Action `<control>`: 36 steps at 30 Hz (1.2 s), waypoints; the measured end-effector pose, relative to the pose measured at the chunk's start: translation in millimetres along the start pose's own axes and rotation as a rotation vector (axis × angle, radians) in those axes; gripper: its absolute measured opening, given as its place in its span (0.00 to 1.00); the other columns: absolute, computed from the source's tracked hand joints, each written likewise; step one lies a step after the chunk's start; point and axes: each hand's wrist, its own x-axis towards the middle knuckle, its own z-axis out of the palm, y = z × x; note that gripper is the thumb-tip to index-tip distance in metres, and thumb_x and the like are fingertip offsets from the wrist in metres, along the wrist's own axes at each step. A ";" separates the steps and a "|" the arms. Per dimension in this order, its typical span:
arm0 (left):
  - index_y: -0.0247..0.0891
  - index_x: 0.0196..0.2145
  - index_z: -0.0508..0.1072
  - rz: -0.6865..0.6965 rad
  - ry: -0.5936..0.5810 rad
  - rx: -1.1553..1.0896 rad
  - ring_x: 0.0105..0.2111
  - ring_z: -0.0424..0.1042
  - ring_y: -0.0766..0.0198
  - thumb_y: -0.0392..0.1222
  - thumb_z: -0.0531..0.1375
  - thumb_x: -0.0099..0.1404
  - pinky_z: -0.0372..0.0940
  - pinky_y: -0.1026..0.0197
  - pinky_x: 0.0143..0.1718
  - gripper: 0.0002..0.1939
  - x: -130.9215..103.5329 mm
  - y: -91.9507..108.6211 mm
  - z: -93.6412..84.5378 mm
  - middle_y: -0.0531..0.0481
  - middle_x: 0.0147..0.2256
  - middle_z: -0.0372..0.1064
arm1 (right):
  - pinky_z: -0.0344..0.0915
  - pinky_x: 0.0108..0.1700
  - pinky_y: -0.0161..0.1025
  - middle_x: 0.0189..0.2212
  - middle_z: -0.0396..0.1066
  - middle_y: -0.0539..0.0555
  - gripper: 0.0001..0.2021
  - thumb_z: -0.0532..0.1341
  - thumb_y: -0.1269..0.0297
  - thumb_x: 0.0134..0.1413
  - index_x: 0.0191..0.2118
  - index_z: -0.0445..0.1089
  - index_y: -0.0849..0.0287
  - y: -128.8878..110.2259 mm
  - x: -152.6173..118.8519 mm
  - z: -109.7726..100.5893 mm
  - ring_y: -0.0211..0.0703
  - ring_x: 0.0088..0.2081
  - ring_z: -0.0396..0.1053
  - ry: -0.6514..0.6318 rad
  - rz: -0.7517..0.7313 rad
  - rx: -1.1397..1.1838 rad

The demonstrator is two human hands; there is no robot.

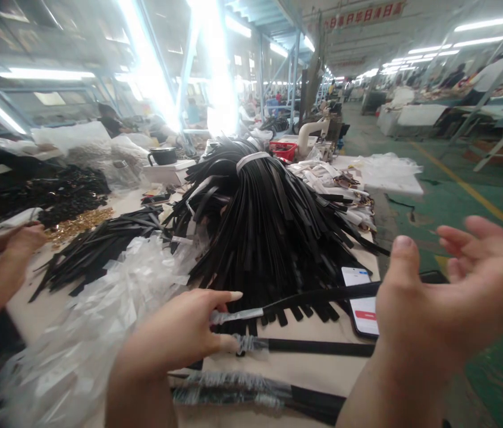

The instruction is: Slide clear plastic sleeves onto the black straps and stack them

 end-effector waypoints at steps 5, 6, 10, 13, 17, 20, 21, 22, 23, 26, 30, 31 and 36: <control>0.46 0.39 0.82 0.040 -0.059 0.082 0.42 0.78 0.51 0.42 0.66 0.57 0.67 0.57 0.42 0.11 36.7 14.3 26.7 0.46 0.37 0.80 | 0.68 0.49 0.53 0.45 0.77 0.60 0.17 0.62 0.56 0.59 0.51 0.72 0.56 16.7 0.7 61.5 0.58 0.46 0.75 -0.369 0.044 -0.300; 0.45 0.39 0.81 0.032 -0.042 0.097 0.42 0.78 0.51 0.40 0.64 0.58 0.67 0.57 0.43 0.11 41.7 13.9 29.8 0.46 0.38 0.80 | 0.69 0.48 0.50 0.42 0.78 0.60 0.15 0.62 0.57 0.59 0.49 0.74 0.57 21.5 -1.9 77.1 0.56 0.44 0.75 -0.494 0.063 -0.317; 0.42 0.42 0.78 -0.050 0.039 0.173 0.45 0.77 0.51 0.35 0.63 0.58 0.66 0.56 0.46 0.13 51.8 -0.6 31.8 0.43 0.41 0.79 | 0.67 0.42 0.43 0.33 0.79 0.58 0.11 0.62 0.55 0.60 0.36 0.77 0.57 29.3 -22.3 124.5 0.51 0.38 0.77 -0.881 0.107 -0.353; 0.40 0.41 0.76 -0.129 0.085 0.191 0.43 0.77 0.52 0.31 0.60 0.58 0.66 0.57 0.44 0.13 51.7 -17.4 26.4 0.42 0.40 0.78 | 0.66 0.41 0.43 0.33 0.79 0.59 0.11 0.64 0.55 0.58 0.34 0.76 0.57 23.7 -35.9 139.3 0.54 0.39 0.77 -0.978 0.090 -0.428; 0.40 0.41 0.76 -0.050 0.220 0.070 0.43 0.75 0.56 0.26 0.55 0.59 0.64 0.58 0.46 0.17 49.4 -27.4 15.4 0.43 0.41 0.77 | 0.66 0.41 0.43 0.35 0.79 0.60 0.09 0.60 0.60 0.61 0.37 0.76 0.57 18.2 -40.6 143.0 0.54 0.41 0.77 -0.944 0.085 -0.497; 0.41 0.38 0.77 0.107 0.222 -0.080 0.43 0.74 0.56 0.33 0.57 0.64 0.64 0.58 0.46 0.10 46.8 -21.7 8.6 0.46 0.39 0.77 | 0.67 0.42 0.44 0.36 0.78 0.59 0.11 0.62 0.57 0.59 0.42 0.74 0.57 19.0 -40.3 143.2 0.55 0.41 0.77 -0.918 0.085 -0.487; 0.41 0.38 0.78 0.141 0.198 -0.117 0.42 0.74 0.55 0.36 0.57 0.66 0.64 0.57 0.46 0.09 45.2 -19.1 8.0 0.46 0.38 0.77 | 0.67 0.42 0.45 0.36 0.78 0.59 0.12 0.64 0.56 0.58 0.44 0.74 0.57 19.3 -40.3 143.5 0.56 0.41 0.77 -0.914 0.082 -0.492; 0.42 0.37 0.79 0.159 0.171 -0.137 0.41 0.74 0.55 0.39 0.57 0.66 0.64 0.57 0.46 0.10 43.2 -16.9 8.7 0.47 0.37 0.77 | 0.67 0.43 0.45 0.36 0.78 0.60 0.12 0.64 0.57 0.57 0.44 0.73 0.57 19.4 -40.3 143.9 0.57 0.42 0.77 -0.915 0.081 -0.502; 0.42 0.37 0.80 0.164 0.140 -0.137 0.40 0.74 0.55 0.40 0.57 0.66 0.64 0.57 0.46 0.10 40.7 -15.6 10.8 0.46 0.36 0.77 | 0.67 0.43 0.45 0.37 0.78 0.61 0.11 0.64 0.58 0.58 0.43 0.74 0.57 19.1 -40.2 144.1 0.57 0.42 0.77 -0.916 0.083 -0.512; 0.40 0.36 0.82 0.145 0.032 -0.029 0.39 0.74 0.55 0.35 0.57 0.63 0.64 0.57 0.44 0.12 28.8 -20.0 24.2 0.45 0.35 0.76 | 0.67 0.45 0.46 0.36 0.78 0.62 0.07 0.59 0.63 0.61 0.39 0.74 0.57 16.7 -39.5 143.5 0.56 0.42 0.77 -0.921 0.102 -0.509; 0.43 0.38 0.82 0.158 -0.013 0.165 0.44 0.71 0.51 0.27 0.54 0.58 0.63 0.50 0.51 0.19 4.3 -44.3 48.9 0.43 0.41 0.73 | 0.68 0.45 0.47 0.38 0.78 0.62 0.11 0.62 0.60 0.60 0.44 0.73 0.59 14.2 -38.6 140.6 0.57 0.43 0.77 -0.902 0.097 -0.477; 0.45 0.39 0.82 0.166 -0.019 0.183 0.48 0.70 0.50 0.27 0.55 0.58 0.60 0.47 0.55 0.21 -2.5 -51.8 54.9 0.43 0.43 0.73 | 0.68 0.45 0.47 0.39 0.78 0.63 0.13 0.64 0.59 0.58 0.46 0.72 0.60 14.4 -38.6 140.2 0.58 0.44 0.77 -0.905 0.095 -0.478; 0.45 0.58 0.73 0.086 -0.009 0.056 0.64 0.58 0.48 0.30 0.59 0.57 0.51 0.45 0.66 0.31 -27.3 -69.8 84.6 0.42 0.61 0.62 | 0.69 0.45 0.48 0.38 0.78 0.65 0.10 0.61 0.62 0.59 0.42 0.74 0.61 16.5 -38.5 141.9 0.60 0.44 0.77 -0.936 0.142 -0.488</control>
